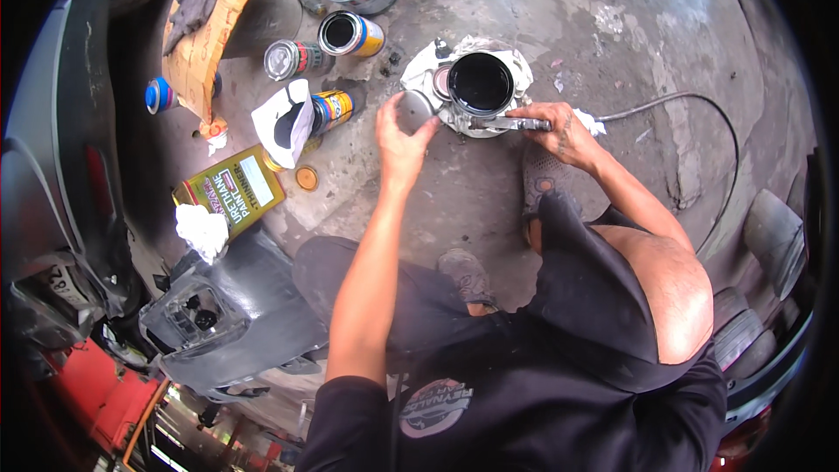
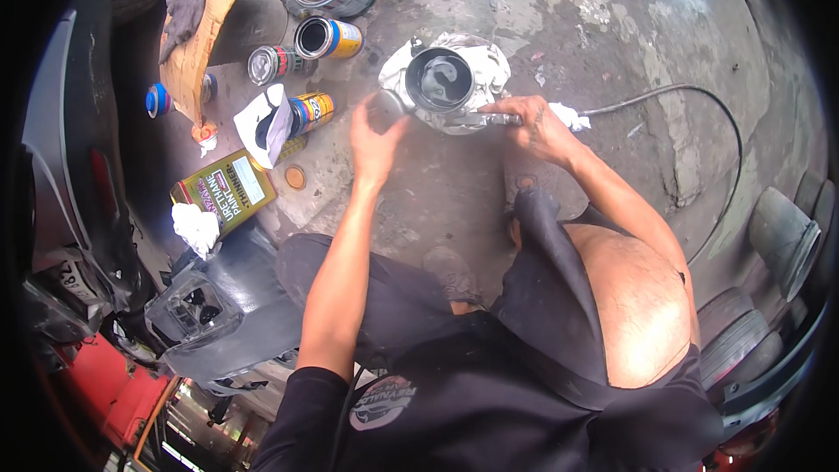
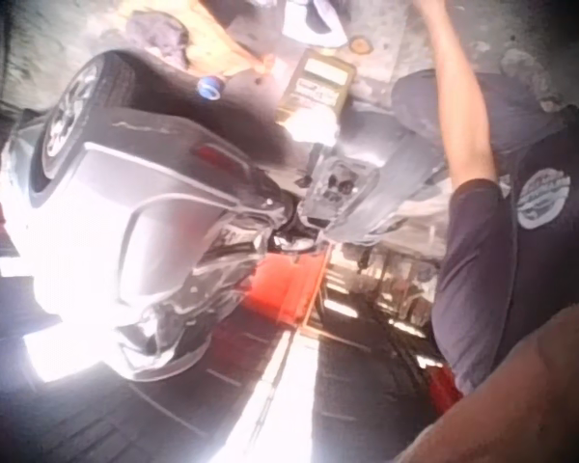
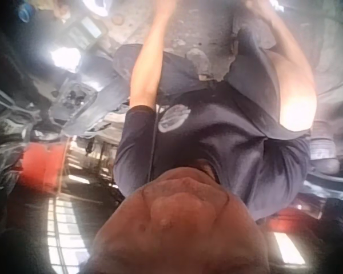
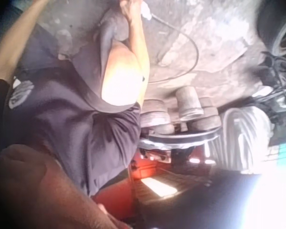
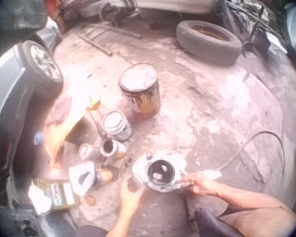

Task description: The person cleans a black plastic car trim piece with a cloth, then mixes black paint in a spray gun cup using a stir stick. They proceed to spray paint several long, thin metal trim pieces arranged on a metal rack in the garage.

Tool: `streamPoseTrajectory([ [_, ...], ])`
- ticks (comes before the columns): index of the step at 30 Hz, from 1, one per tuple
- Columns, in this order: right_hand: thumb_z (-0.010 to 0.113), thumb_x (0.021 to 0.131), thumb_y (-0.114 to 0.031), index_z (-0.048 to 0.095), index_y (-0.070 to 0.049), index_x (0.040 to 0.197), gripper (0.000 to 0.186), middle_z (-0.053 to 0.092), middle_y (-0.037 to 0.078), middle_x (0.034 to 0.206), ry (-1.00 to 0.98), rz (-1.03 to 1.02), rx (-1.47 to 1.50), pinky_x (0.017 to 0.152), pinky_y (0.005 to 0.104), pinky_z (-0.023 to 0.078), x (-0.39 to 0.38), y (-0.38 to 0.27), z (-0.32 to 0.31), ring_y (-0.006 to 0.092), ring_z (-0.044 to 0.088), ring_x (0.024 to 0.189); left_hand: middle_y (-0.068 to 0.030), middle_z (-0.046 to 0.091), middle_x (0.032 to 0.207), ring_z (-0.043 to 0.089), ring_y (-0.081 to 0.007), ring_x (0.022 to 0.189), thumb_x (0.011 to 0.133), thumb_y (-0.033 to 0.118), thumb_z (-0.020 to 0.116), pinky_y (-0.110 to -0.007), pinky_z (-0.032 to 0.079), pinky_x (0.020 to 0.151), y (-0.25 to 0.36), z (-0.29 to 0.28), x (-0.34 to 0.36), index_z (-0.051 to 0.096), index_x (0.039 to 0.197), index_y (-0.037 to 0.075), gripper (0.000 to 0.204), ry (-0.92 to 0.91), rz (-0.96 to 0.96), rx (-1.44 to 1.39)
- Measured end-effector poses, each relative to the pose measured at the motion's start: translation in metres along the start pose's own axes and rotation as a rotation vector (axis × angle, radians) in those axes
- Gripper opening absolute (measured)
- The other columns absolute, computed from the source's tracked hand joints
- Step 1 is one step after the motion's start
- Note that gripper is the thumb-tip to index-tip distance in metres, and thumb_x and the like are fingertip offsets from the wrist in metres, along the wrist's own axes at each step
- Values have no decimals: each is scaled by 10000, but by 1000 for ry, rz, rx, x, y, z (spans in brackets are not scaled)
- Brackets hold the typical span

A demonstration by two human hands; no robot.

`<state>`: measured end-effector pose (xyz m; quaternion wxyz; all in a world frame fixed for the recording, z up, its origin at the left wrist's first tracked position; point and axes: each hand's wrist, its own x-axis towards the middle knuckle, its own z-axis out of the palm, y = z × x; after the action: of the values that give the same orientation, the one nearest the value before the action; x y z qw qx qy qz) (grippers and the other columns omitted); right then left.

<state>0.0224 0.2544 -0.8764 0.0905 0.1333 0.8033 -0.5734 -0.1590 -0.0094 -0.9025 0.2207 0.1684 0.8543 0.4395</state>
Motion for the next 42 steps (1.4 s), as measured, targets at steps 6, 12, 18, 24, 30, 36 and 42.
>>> streamPoseTrajectory([
  [6,726,811,47,741,-36,1291,487,771,207,1173,50,-90,-18,933,421,581,2,-6,-4,354,751,1098,-130,625,1408,625,-268,1241,778,154,918,-454,497,1055,90,-49,-8,615,1437,23,738,-74,-45,-461],
  [12,756,806,41,735,3,1233,429,769,202,1090,73,-115,-50,874,439,582,-1,-65,-29,379,754,1034,-198,579,1412,549,-389,1266,715,241,936,-489,432,1058,214,-69,-2,699,1333,92,678,-63,573,138],
  [18,724,852,27,755,-21,1253,405,770,212,1150,66,-123,-100,929,449,593,-33,-186,-77,397,739,1068,-203,590,1423,558,-396,1264,703,195,945,-503,423,1094,324,-113,-34,690,1345,62,704,-18,601,367],
  [24,718,833,-19,733,4,1219,387,754,212,1000,155,-207,-62,816,487,582,-97,-318,-111,431,732,959,-224,553,1457,521,-413,1305,738,180,922,-524,398,1105,448,-184,-86,700,1311,31,632,1,559,308],
  [30,674,786,87,731,-38,1285,518,759,188,1092,84,-180,-148,869,459,591,-164,-477,-125,402,722,1029,-249,490,1531,508,-417,1370,774,95,904,-504,435,1136,559,-285,-168,678,1380,33,649,-12,457,235],
  [36,679,771,74,726,-54,1301,548,743,169,1037,52,-270,-191,800,472,589,-219,-606,-107,396,723,942,-299,413,1617,459,-491,1471,860,46,832,-513,434,1177,620,-389,-255,609,1504,59,682,4,476,198],
  [42,689,785,63,722,-46,1315,542,734,179,1017,-44,-322,-246,787,472,591,-260,-690,-81,415,723,908,-322,401,1612,458,-509,1464,867,-16,797,-514,437,1181,653,-450,-345,581,1527,56,698,149,442,244],
])
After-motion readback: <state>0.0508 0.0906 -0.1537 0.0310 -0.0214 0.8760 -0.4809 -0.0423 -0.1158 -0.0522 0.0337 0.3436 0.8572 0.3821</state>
